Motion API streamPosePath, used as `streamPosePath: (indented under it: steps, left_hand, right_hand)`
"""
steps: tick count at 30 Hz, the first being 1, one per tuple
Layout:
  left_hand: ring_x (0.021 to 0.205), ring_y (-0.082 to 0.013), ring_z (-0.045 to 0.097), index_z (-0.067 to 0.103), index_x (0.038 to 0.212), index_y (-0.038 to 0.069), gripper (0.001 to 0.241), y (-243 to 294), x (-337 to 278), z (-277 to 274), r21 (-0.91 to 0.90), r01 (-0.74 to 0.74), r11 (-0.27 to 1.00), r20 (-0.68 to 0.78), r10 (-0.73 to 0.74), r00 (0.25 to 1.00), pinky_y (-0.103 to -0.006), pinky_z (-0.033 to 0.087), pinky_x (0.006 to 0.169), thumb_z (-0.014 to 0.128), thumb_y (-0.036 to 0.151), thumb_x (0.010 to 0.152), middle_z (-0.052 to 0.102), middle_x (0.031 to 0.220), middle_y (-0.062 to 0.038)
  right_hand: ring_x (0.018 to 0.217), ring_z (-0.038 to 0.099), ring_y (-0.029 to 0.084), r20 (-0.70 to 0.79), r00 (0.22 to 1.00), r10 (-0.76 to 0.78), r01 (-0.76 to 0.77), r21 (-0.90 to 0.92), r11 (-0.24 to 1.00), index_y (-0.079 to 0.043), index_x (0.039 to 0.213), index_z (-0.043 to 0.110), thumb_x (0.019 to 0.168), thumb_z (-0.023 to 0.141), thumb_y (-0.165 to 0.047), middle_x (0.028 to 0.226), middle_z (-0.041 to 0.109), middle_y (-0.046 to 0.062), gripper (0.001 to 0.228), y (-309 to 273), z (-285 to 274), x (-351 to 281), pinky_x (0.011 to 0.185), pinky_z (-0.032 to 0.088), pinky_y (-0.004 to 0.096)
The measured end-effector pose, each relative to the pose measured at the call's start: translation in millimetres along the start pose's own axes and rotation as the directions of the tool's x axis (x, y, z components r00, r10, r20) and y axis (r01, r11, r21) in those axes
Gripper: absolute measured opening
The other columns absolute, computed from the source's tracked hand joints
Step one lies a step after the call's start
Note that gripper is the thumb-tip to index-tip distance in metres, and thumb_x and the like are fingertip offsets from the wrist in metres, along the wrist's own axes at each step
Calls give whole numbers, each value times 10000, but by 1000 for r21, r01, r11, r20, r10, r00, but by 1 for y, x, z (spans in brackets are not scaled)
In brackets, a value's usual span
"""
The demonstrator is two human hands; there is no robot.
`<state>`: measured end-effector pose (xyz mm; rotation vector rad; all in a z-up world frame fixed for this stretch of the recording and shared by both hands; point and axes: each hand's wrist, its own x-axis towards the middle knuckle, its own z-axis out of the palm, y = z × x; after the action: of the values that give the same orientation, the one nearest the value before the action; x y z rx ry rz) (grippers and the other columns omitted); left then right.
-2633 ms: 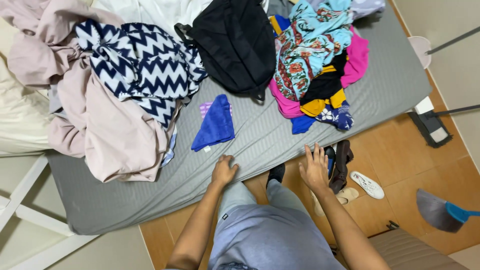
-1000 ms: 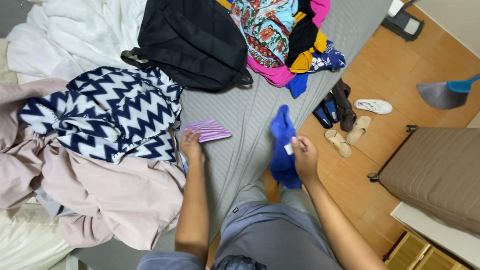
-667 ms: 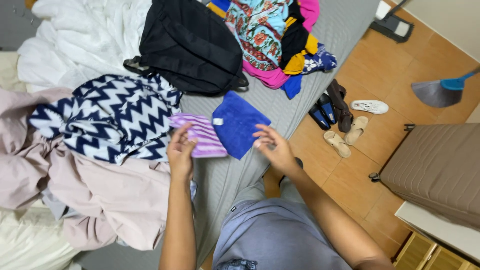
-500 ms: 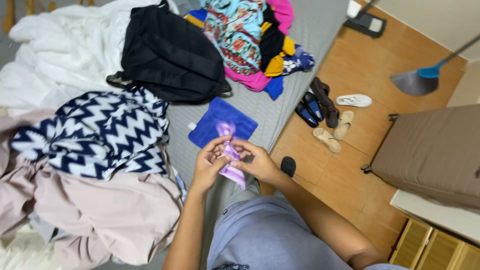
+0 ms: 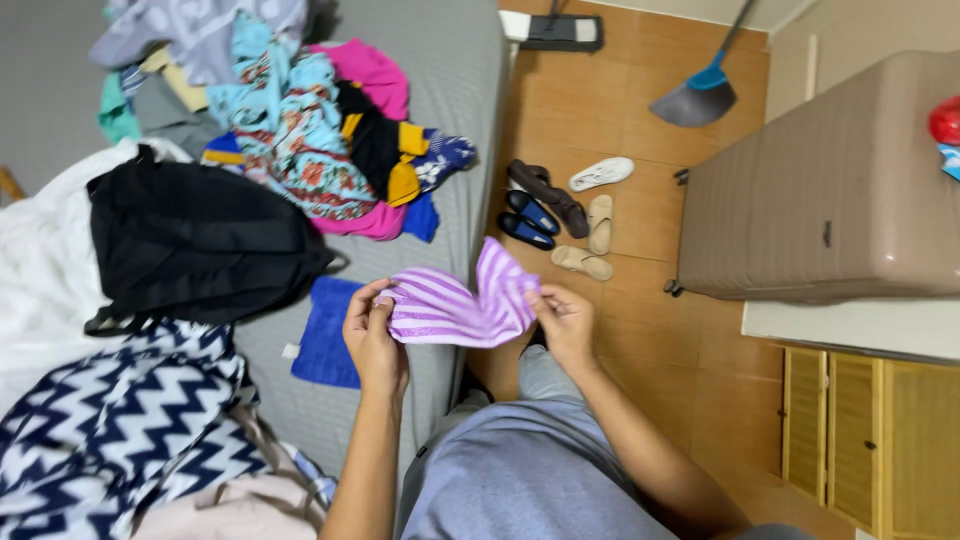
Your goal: The person sweeps the tiled floor with a broom, moving a wooden rack and a suitcase to clear the area. They then spray a cleaning solution onto the wooden rack and wipe it down with a cloth, cleaning the frame and the drawer front.
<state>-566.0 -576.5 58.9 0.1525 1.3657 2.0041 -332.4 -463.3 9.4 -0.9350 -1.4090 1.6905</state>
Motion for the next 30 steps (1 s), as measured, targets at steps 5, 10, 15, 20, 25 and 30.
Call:
streamPosePath:
  steps: [5,10,15,20,25,30]
  left_hand:
    - [946,-112,549,675,1311,-15,351,-57,12,64,222,128,967,334,-199,921,-247,456,878,620,27,966,615,1027,-6]
    - [1071,-102,597,537,1385,92,533,-95,-17,172,385,200,901,584,-406,703,-248,491,954,715,147,886,642,1141,29]
    - [1055,-115,623,577,1336,61,468,-132,3,219,403,127,906,678,-389,624,-276,514,940,751,196,923,682,1149,-19]
    - [814,-89,636,736,1140,26,261,-154,74,217,571,143,808,433,-445,784,-269,522,750,642,224,998,744,924,-15]
    - [800,-81,625,721,1098,-6,344,-182,156,233,583,69,809,422,-374,826,-264,516,733,578,305,1059,731,914,-24]
    - [799,-66,646,731,1058,32,418,-182,226,318,502,46,864,449,-306,839,-256,530,734,514,389,1050,740,905,4]
  right_hand:
    - [914,654,64,-154,987,-44,50,32,998,48,1134,696,1030,655,-62,1014,729,21,157,-30,-83,14,845,531,218]
    - [914,668,89,29,999,46,-48,91,995,34,1205,667,1021,631,-35,1025,732,51,200,-26,-118,44,830,541,240]
    - [1000,670,110,135,988,80,-96,123,988,28,1259,654,1006,620,-30,1128,721,77,262,-38,-165,92,895,542,265]
    - [912,746,177,-90,973,211,-208,43,977,23,1193,670,1022,601,-99,1050,776,117,221,-44,-226,152,814,596,304]
    - [870,742,166,-268,926,266,-277,-3,961,3,1198,682,1017,594,-143,1024,776,110,249,-30,-277,182,781,589,293]
    - [861,742,156,-401,860,316,-343,4,939,-7,1202,681,1016,597,-187,1016,777,114,272,7,-319,218,776,590,285]
